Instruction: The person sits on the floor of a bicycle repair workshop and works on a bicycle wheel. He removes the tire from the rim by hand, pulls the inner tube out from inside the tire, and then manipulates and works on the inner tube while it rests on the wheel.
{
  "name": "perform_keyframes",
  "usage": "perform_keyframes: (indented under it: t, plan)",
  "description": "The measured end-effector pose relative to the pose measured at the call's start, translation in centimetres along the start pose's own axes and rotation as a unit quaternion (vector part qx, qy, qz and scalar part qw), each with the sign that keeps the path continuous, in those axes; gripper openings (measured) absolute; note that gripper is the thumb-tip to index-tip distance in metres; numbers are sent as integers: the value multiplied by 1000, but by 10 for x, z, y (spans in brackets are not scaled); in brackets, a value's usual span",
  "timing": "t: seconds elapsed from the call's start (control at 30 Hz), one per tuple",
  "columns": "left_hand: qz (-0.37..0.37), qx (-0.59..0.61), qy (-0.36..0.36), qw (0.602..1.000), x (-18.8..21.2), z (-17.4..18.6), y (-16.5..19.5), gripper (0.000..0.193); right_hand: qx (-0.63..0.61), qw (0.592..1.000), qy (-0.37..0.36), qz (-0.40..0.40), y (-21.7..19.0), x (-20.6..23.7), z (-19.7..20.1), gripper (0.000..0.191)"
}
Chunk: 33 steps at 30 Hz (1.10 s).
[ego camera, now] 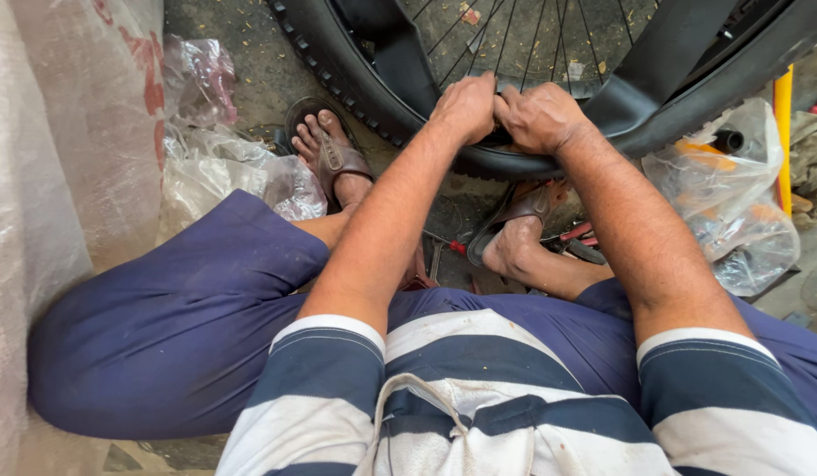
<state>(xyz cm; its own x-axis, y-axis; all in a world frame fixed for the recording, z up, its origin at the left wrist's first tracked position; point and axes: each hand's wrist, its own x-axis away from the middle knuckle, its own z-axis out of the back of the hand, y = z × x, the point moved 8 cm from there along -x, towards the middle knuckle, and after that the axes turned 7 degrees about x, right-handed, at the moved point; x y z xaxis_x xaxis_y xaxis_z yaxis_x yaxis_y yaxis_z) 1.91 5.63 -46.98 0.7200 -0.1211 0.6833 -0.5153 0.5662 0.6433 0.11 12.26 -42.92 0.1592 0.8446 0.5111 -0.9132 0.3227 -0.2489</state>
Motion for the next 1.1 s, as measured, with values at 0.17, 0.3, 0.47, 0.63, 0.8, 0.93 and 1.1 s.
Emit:
perform_keyframes:
  t: [0.17, 0.3, 0.47, 0.63, 0.8, 0.93, 1.1]
  plan:
    - [20, 2, -10, 1000, 8, 12, 4, 37, -13, 1000, 8, 5, 0, 1, 0, 28]
    - [31, -46, 16, 998, 16, 18, 10, 29, -31, 998, 39, 40, -8, 6, 13, 26]
    - [12, -113, 126, 986, 33, 58, -2, 20, 21, 946, 324, 14, 15, 49, 93, 16]
    - [-8, -242, 255, 936, 66, 126, -9, 13, 85, 982, 155, -67, 67, 82, 110, 54]
    - [-119, -159, 350, 915, 121, 147, 9, 30, 290, 944, 155, -15, 28, 65, 104, 59]
    - [-169, -163, 232, 944, 149, 103, 22, 41, 379, 922, 73, -25, 6, 40, 86, 80]
    - [-163, -306, 89, 934, 152, 53, 8, 75, 191, 967, 163, -27, -11, 41, 106, 46]
